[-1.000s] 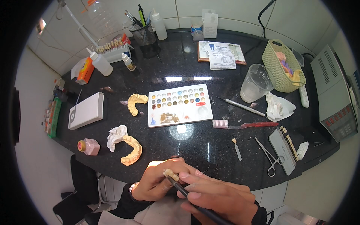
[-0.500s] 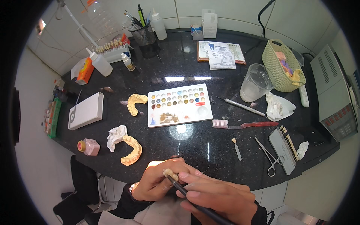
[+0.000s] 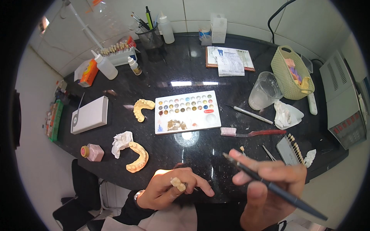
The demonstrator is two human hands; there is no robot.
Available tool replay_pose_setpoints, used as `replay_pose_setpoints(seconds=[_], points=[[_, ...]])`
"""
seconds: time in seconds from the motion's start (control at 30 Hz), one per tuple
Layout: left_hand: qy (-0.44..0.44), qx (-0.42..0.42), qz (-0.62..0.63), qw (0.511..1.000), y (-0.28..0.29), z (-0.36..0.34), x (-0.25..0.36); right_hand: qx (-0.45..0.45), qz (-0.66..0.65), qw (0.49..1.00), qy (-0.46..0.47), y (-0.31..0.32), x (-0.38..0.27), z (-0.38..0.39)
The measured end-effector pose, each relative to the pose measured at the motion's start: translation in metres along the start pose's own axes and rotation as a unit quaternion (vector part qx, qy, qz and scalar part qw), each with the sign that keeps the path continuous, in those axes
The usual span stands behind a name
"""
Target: The person applies a liquid or paste substance to a dental bridge using a brush, dipping the brush into a palette of different shades before applying it to the prosthetic.
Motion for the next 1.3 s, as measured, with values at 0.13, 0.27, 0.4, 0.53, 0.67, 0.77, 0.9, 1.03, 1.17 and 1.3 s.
replay_pose_setpoints(seconds=[0.13, 0.27, 0.4, 0.53, 0.67, 0.77, 0.9, 1.03, 1.17, 1.3], points=[[0.0, 0.014, 0.032, 0.999, -0.001, 0.01, 0.001, -0.165, -0.062, 0.977, -0.117, -0.029, 0.018, -0.037], [0.001, 0.019, 0.061, 0.998, 0.01, 0.017, 0.004, -0.326, -0.05, 0.937, -0.12, -0.083, 0.062, -0.057], [0.0, 0.046, 0.134, 0.99, 0.013, 0.022, 0.003, -0.404, -0.003, 0.913, -0.052, -0.124, 0.087, -0.08], [-0.088, 0.118, 0.102, 0.984, 0.021, 0.023, 0.006, -0.463, 0.068, 0.884, -0.009, -0.15, 0.098, -0.094], [-0.085, 0.121, 0.075, 0.986, 0.031, 0.024, 0.012, -0.5, 0.07, 0.862, -0.049, -0.164, 0.097, -0.093], [-0.106, 0.134, 0.091, 0.981, 0.029, 0.026, 0.002, -0.512, 0.079, 0.854, -0.052, -0.167, 0.097, -0.09], [-0.106, 0.138, 0.213, 0.961, 0.025, 0.024, -0.005, -0.505, 0.084, 0.859, -0.016, -0.168, 0.097, -0.088], [-0.09, 0.141, 0.186, 0.968, 0.028, 0.024, -0.005, -0.534, 0.129, 0.835, -0.038, -0.172, 0.097, -0.086], [-0.063, 0.125, 0.132, 0.981, 0.032, 0.024, 0.0, -0.536, 0.142, 0.831, -0.041, -0.174, 0.093, -0.084], [-0.058, 0.138, 0.163, 0.975, 0.03, 0.026, -0.003, -0.53, 0.141, 0.835, -0.043, -0.173, 0.094, -0.084]])
Point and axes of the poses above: each hand's wrist, its own z-axis away from the middle knuckle, its own y-axis out of the back of the hand, x = y × z, the point moved 5 cm from there along -z, towards the middle knuckle, and after that the axes turned 7 degrees about -x, right-handed, at the moved point
